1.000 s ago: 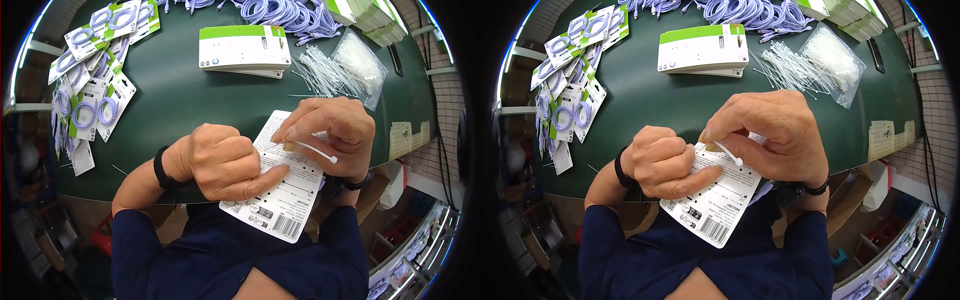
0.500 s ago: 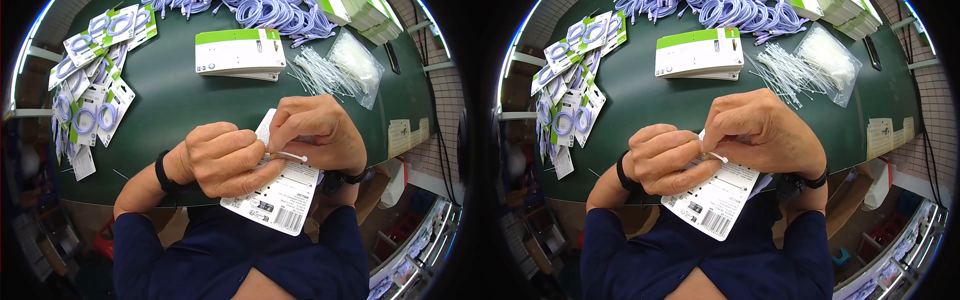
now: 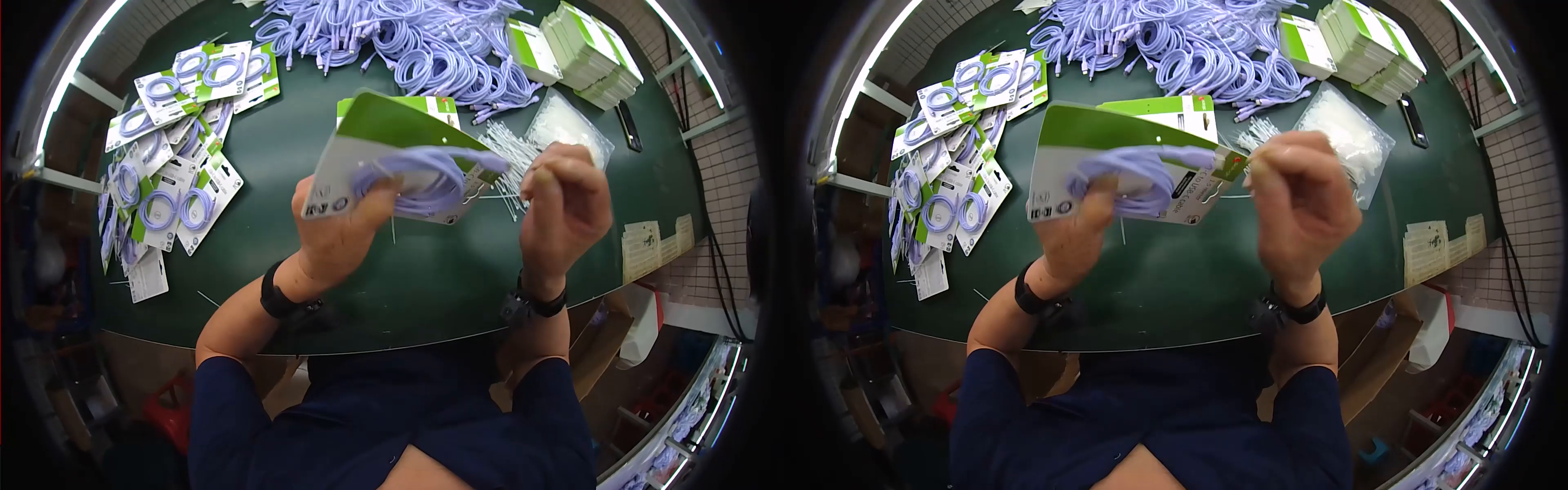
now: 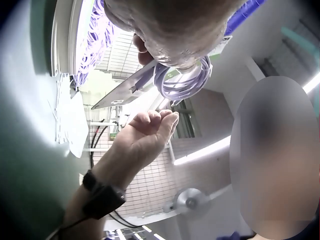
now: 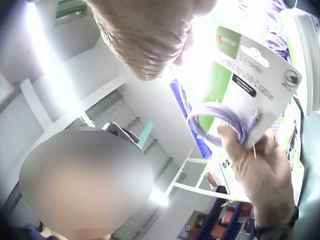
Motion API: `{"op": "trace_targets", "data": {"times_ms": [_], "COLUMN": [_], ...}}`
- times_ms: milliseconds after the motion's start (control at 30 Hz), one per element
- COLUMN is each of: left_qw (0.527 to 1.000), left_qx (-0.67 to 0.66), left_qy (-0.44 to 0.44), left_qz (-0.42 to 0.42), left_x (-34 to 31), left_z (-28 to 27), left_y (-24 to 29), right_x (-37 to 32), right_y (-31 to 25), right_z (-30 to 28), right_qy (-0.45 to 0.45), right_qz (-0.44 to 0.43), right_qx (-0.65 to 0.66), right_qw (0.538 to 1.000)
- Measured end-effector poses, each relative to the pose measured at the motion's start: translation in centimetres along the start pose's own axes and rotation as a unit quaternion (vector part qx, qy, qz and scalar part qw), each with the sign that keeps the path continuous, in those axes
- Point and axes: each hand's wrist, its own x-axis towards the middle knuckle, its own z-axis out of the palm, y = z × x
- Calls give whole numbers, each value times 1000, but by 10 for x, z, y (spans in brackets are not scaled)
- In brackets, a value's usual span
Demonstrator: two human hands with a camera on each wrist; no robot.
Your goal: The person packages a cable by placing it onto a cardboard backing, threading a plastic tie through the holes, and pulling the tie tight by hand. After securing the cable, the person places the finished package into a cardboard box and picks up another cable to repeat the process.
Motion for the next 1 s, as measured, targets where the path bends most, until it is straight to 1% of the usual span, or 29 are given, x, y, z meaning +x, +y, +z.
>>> {"op": "trace_targets", "data": {"times_ms": [33, 67, 100, 133, 167, 200, 267, 333, 400, 500, 633, 667, 733, 767, 867, 933, 1000], "left_qw": [993, 972, 973, 951, 919, 876, 875, 868, 863, 853, 857, 870, 892, 892, 840, 842, 846], "left_qx": [-35, -71, -71, -160, -249, -336, -343, -353, -359, -366, -364, -352, -327, -326, -390, -388, -388], "left_qy": [21, 41, 46, 68, 87, 103, 119, 149, 155, 165, 138, 155, 188, 190, 143, 144, 145], "left_qz": [-111, -219, -214, -255, -294, -330, -321, -316, -321, -333, -336, -307, -249, -248, -349, -345, -335], "left_x": [2, 5, 11, 17, 23, 28, 31, 31, 28, 24, 16, 16, 20, 22, 25, 25, 25], "left_z": [5, 8, 8, 8, 7, 8, 15, 23, 29, 35, 41, 45, 48, 46, 32, 30, 31], "left_y": [-2, -2, -1, 1, 3, 4, 6, 8, 11, 11, 1, -3, -6, -5, 0, 3, 5], "right_x": [-2, -1, -1, -4, -7, -12, -17, -16, -15, -16, -18, -19, -21, -23, -26, -30, -31], "right_y": [-2, -4, -6, -4, -1, 3, 9, 11, 11, 11, 16, 16, 11, 8, 8, 11, 16], "right_z": [3, 9, 18, 26, 34, 40, 48, 48, 46, 44, 47, 48, 49, 50, 51, 52, 52], "right_qy": [-21, -68, -114, -141, -166, -167, -176, -174, -166, -159, -153, -150, -162, -175, -192, -197, -200], "right_qz": [-37, -73, -110, -132, -153, -159, -208, -221, -239, -236, -231, -228, -235, -241, -249, -252, -250], "right_qx": [-22, -52, -84, -110, -137, -140, -221, -250, -301, -330, -354, -359, -339, -316, -267, -219, -229], "right_qw": [999, 994, 984, 975, 964, 963, 937, 927, 908, 900, 893, 893, 897, 901, 911, 922, 919]}}
